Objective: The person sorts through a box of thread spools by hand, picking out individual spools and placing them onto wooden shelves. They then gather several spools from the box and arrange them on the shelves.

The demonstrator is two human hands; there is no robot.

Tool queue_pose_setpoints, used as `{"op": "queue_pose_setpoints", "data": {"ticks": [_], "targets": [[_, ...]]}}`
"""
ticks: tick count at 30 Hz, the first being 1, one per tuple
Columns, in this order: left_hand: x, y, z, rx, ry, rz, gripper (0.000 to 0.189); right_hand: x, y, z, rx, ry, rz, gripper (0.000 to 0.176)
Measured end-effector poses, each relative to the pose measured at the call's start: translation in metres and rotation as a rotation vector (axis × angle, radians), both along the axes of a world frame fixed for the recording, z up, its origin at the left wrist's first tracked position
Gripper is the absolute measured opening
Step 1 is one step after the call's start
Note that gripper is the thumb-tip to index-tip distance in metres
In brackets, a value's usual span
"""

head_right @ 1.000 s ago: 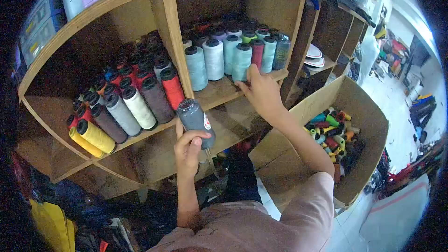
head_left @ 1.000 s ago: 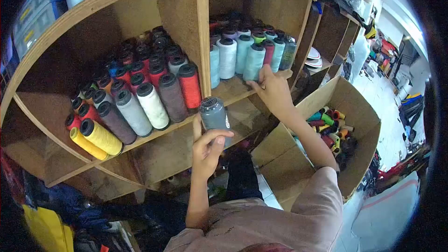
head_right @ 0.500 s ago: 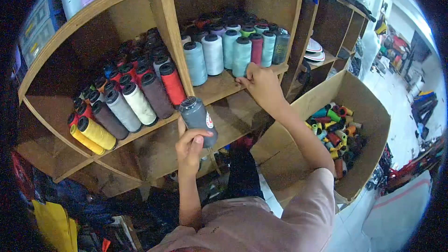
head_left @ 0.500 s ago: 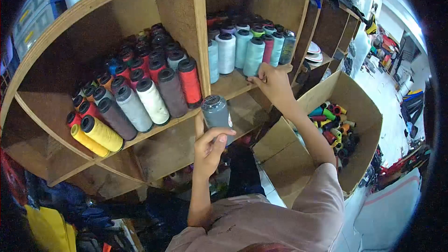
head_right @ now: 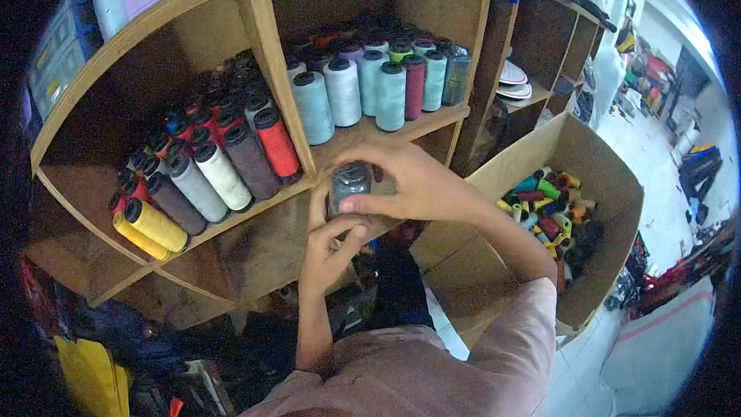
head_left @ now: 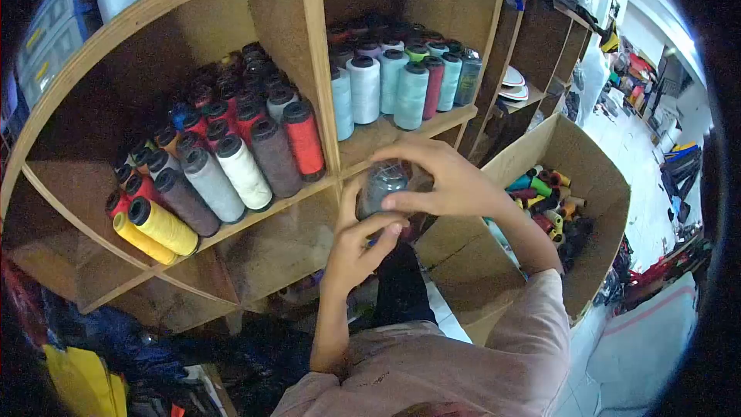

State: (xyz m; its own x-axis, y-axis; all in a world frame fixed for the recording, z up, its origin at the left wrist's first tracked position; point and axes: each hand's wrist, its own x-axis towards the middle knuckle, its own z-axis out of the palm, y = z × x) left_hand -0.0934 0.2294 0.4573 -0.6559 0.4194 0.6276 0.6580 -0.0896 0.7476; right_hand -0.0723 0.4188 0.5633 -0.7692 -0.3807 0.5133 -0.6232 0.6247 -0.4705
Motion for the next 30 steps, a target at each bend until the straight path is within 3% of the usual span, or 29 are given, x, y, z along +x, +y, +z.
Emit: {"op": "queue_pose_setpoints", "data": {"ticks": [1, 2, 5, 7, 9, 11, 12, 14, 19, 22, 25, 27, 28, 30], "targets": [[0.0, 0.001, 0.001, -0.002, 0.003, -0.003, 0.013, 0.001, -0.001, 0.001, 0.073, 0.095, 0.077, 0.053], [-0.001, 0.003, 0.001, -0.01, 0.035, -0.015, 0.013, 0.006, -0.002, 0.006, 0.063, -0.028, 0.035, 0.055], [0.004, 0.007, 0.004, 0.024, 0.015, -0.034, 0.012, 0.009, 0.002, 0.019, 0.1, -0.075, -0.005, 0.052], [0.004, 0.01, 0.007, -0.063, 0.174, 0.131, 0.011, 0.005, 0.006, 0.038, 0.143, -0.007, -0.022, 0.048], [0.005, 0.013, 0.013, -0.053, 0.189, 0.185, 0.013, -0.007, 0.013, 0.055, 0.148, 0.168, -0.151, 0.045], [0.005, 0.019, 0.019, -0.014, 0.155, 0.184, 0.016, -0.014, 0.011, 0.075, 0.126, 0.08, -0.336, 0.044], [0.002, 0.024, 0.023, -0.019, 0.22, 0.29, 0.022, -0.022, 0.011, 0.079, 0.209, 0.259, -0.386, 0.049], [-0.01, 0.04, 0.035, 0.016, 0.376, 0.498, 0.044, -0.034, 0.006, 0.084, 0.215, 0.26, -0.463, 0.051], [-0.036, 0.063, 0.07, 0.055, 0.168, 0.535, 0.057, -0.036, -0.008, 0.094, 0.266, 0.252, -0.582, 0.06], [-0.042, 0.07, 0.075, -0.01, 0.417, 0.63, 0.062, -0.035, -0.001, 0.097, 0.369, 0.28, -0.565, 0.058], [-0.052, 0.074, 0.066, -0.109, 0.311, 0.628, 0.062, -0.033, 0.013, 0.101, 0.461, 0.214, -0.481, 0.054], [-0.054, 0.075, 0.062, -0.111, 0.313, 0.633, 0.062, -0.037, 0.023, 0.101, 0.564, 0.161, -0.276, 0.056], [-0.055, 0.075, 0.06, -0.114, 0.311, 0.634, 0.063, -0.045, 0.03, 0.091, 0.562, 0.253, -0.2, 0.058], [-0.058, 0.077, 0.056, -0.137, 0.307, 0.635, 0.063, -0.048, 0.037, 0.088, 0.621, 0.26, -0.208, 0.058]]}}
